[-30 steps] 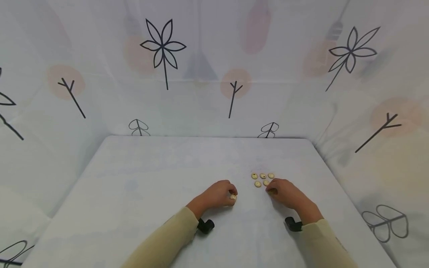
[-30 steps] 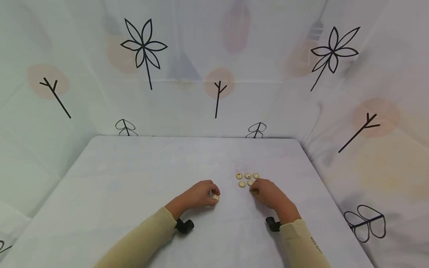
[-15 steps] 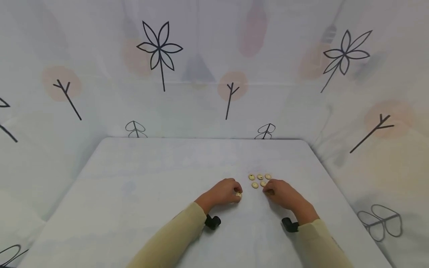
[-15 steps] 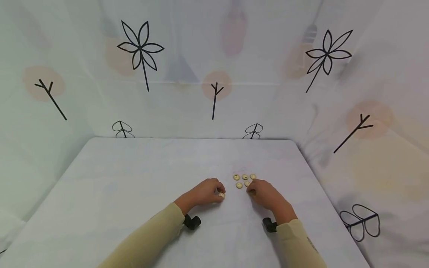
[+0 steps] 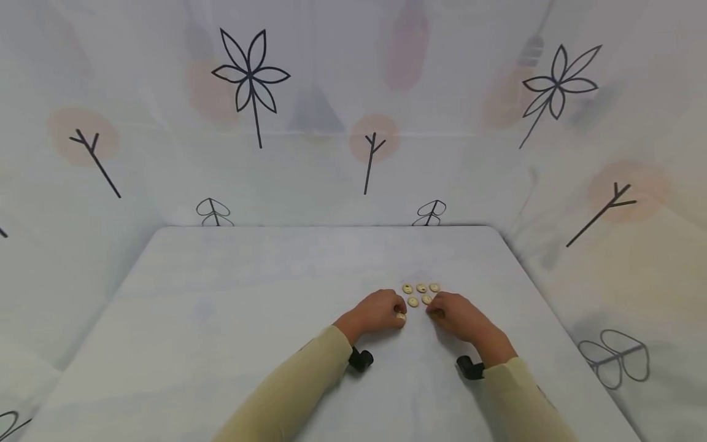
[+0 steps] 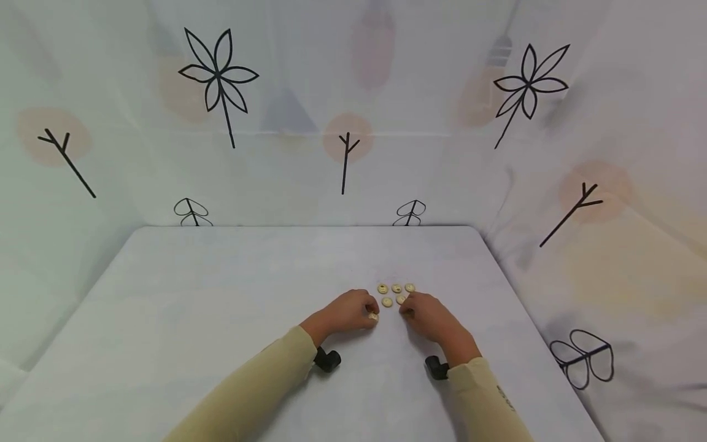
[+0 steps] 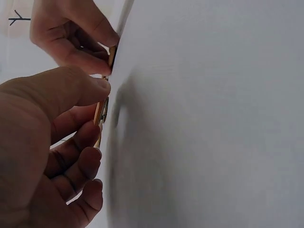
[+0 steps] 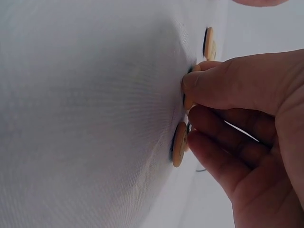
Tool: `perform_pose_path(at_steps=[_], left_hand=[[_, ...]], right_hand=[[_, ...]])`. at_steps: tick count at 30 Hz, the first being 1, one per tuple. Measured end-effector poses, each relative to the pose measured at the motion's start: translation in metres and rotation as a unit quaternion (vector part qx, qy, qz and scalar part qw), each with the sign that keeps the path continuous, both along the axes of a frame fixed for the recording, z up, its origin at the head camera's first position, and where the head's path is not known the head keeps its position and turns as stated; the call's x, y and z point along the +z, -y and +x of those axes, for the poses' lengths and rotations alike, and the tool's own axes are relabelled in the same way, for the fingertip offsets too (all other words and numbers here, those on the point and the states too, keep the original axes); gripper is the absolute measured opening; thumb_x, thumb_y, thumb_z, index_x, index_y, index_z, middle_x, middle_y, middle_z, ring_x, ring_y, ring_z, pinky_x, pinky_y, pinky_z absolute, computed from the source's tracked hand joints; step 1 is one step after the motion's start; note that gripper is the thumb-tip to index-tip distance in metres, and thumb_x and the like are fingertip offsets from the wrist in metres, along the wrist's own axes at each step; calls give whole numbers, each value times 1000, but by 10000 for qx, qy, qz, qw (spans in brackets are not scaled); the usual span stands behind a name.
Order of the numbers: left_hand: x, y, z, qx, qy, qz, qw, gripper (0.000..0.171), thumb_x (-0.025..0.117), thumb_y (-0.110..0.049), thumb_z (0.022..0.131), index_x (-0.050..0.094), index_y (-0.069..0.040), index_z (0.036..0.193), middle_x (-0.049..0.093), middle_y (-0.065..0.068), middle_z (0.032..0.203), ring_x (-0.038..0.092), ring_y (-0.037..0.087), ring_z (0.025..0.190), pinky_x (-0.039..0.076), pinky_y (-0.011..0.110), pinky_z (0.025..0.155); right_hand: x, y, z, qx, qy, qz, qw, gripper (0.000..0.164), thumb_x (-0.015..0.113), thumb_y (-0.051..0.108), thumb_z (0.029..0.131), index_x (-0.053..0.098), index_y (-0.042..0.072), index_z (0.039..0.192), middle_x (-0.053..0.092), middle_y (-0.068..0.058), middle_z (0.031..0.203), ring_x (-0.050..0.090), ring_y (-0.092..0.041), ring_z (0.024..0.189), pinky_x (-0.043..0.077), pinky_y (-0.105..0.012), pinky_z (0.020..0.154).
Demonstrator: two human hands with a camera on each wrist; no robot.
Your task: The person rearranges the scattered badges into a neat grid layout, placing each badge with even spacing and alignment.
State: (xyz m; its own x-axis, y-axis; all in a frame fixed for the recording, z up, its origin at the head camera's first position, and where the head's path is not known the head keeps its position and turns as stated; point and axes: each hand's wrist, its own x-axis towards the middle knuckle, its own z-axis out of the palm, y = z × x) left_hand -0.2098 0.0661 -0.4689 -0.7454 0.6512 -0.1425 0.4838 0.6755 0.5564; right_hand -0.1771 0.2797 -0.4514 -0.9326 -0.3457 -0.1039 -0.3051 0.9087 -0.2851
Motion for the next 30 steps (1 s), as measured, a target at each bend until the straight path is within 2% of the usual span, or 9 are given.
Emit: perform_pose_path(at_steps=[9,13,21,25,30], left_hand=[[-5,-21,-4,-38,-366,-173,9992,18,67,-25,88,72,-17,103,65,-8,97,55,4,85,46,21,79],[-8,-26,-3,12,-483,-236,9986,18,67,-26,88,73,-17,103,66,-8,95,57,5,85,47,21,79],[-9,-33,-2,-105,-825,-242,9962,18,65,-24,89,73,-17,103,69,-7,95,60,7,87,48,22,77],[-10,-37,0,-196,-998,-358,9942,19,64,-24,91,73,-17,107,69,-7,98,60,8,89,47,22,78],[-10,-45,4,-288,-1203,-511,9910,19,62,-23,93,74,-18,107,67,-7,95,56,7,84,46,22,74]], right_hand=[[2,-1,-1,96,-95,-85,9999,10,67,4,88,74,7,94,67,0,91,64,-21,90,52,-41,84],[-1,-2,-1,112,-88,-135,9998,10,68,5,87,75,7,95,67,0,91,64,-21,90,52,-41,84],[-3,-4,-2,214,-185,-170,9995,11,68,5,87,75,7,95,66,0,90,64,-21,89,52,-40,83],[-3,-3,-2,232,-140,-171,9995,11,67,6,88,75,6,96,66,0,90,64,-21,89,52,-40,83],[-1,-2,0,197,-91,-226,9995,11,66,6,89,75,5,96,66,-1,90,64,-22,89,52,-41,83]])
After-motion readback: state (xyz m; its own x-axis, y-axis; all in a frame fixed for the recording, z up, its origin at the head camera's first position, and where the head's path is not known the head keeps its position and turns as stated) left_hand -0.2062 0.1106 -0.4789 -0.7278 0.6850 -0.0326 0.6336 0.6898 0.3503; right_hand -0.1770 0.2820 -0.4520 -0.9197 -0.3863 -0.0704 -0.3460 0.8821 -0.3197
